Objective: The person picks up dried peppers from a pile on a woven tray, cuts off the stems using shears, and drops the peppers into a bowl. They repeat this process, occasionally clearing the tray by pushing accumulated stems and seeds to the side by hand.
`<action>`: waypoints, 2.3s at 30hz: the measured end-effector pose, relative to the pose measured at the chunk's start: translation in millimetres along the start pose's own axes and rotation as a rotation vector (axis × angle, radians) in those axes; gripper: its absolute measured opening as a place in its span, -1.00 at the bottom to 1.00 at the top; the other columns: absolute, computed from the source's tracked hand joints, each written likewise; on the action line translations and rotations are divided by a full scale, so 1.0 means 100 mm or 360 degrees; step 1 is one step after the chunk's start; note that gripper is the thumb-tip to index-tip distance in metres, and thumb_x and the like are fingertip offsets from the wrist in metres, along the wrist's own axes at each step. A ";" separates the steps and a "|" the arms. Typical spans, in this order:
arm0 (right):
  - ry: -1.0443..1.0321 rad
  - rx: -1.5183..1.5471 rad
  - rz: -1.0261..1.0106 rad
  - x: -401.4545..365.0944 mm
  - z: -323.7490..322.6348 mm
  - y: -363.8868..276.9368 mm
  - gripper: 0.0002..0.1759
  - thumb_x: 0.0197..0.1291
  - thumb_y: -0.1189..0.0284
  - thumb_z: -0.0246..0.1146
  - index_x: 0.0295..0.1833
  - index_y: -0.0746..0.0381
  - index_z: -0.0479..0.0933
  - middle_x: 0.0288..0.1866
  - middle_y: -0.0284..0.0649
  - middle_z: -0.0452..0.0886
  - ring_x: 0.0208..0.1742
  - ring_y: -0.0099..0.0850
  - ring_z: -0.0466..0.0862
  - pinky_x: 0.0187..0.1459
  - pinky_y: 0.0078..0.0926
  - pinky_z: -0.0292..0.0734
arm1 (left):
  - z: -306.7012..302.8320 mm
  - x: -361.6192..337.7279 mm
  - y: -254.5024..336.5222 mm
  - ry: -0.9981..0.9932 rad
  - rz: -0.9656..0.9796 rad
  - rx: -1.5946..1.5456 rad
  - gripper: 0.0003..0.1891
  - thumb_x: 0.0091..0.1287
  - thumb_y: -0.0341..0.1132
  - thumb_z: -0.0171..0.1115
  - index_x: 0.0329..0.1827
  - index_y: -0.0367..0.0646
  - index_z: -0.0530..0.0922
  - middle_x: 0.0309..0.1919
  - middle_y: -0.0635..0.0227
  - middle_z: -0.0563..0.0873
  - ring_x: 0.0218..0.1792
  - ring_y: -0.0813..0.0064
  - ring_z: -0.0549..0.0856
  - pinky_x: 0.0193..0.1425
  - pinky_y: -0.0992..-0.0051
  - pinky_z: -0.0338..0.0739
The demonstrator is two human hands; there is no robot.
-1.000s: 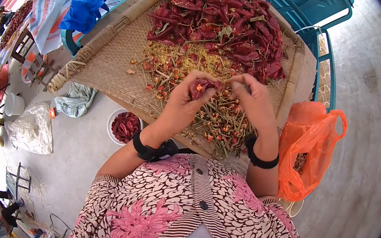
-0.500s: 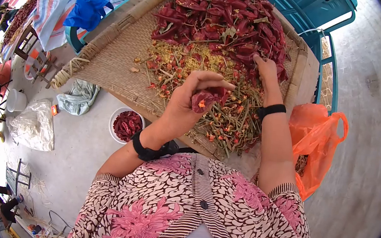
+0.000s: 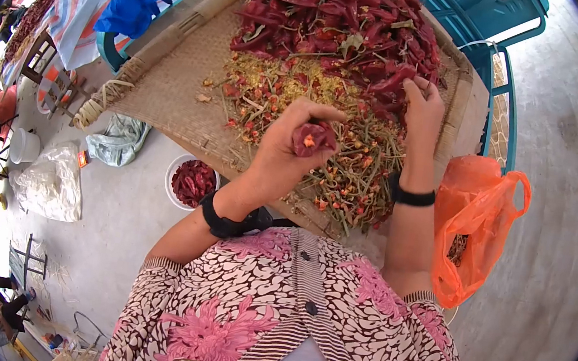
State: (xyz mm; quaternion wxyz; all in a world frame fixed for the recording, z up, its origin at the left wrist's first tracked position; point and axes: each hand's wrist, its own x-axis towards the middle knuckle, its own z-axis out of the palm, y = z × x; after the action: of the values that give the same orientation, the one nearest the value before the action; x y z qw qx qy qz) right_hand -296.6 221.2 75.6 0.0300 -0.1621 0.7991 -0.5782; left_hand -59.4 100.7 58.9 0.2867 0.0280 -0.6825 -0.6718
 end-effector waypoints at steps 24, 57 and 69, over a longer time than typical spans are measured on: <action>-0.0530 -0.0330 -0.0698 -1.23 0.21 -0.60 -0.74 0.12 0.50 0.38 -0.04 0.21 0.62 -0.44 -0.39 0.47 -0.44 -0.65 0.43 -0.44 -0.63 0.29 | 0.11 0.05 -0.18 0.0182 -0.0281 -0.0578 -0.70 0.30 -0.47 0.34 -0.03 -0.09 0.38 -0.21 0.53 0.59 -0.20 0.76 0.56 -0.14 0.66 0.49; -0.0610 0.0801 0.0193 -1.35 0.21 -0.55 -0.76 0.37 0.23 0.22 -0.26 0.17 0.48 -0.44 -0.50 0.43 -0.56 -0.71 0.26 -0.53 -0.75 0.13 | -0.08 -0.02 -0.14 -0.0267 -0.0489 -0.0530 -0.81 0.29 -0.42 0.36 -0.09 -0.19 0.56 -0.29 0.60 0.59 -0.26 0.78 0.48 -0.16 0.68 0.41; -0.0332 -0.0020 -0.1241 -1.44 0.17 -0.68 -0.81 0.33 0.41 0.25 -0.28 0.31 0.49 -0.34 -0.24 0.50 -0.38 -0.47 0.46 -0.34 -0.55 0.36 | 0.10 0.07 -0.11 0.0080 -0.0573 -0.0104 -0.90 0.33 -0.48 0.26 -0.12 -0.16 0.58 -0.40 0.60 0.58 -0.37 0.83 0.45 -0.32 0.71 0.34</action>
State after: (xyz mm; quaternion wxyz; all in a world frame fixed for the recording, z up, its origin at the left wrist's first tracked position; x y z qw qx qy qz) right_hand -141.6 229.0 113.9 -0.1117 -0.5111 0.6739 -0.5218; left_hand -73.3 105.9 51.9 0.1794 0.1573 -0.6369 -0.7331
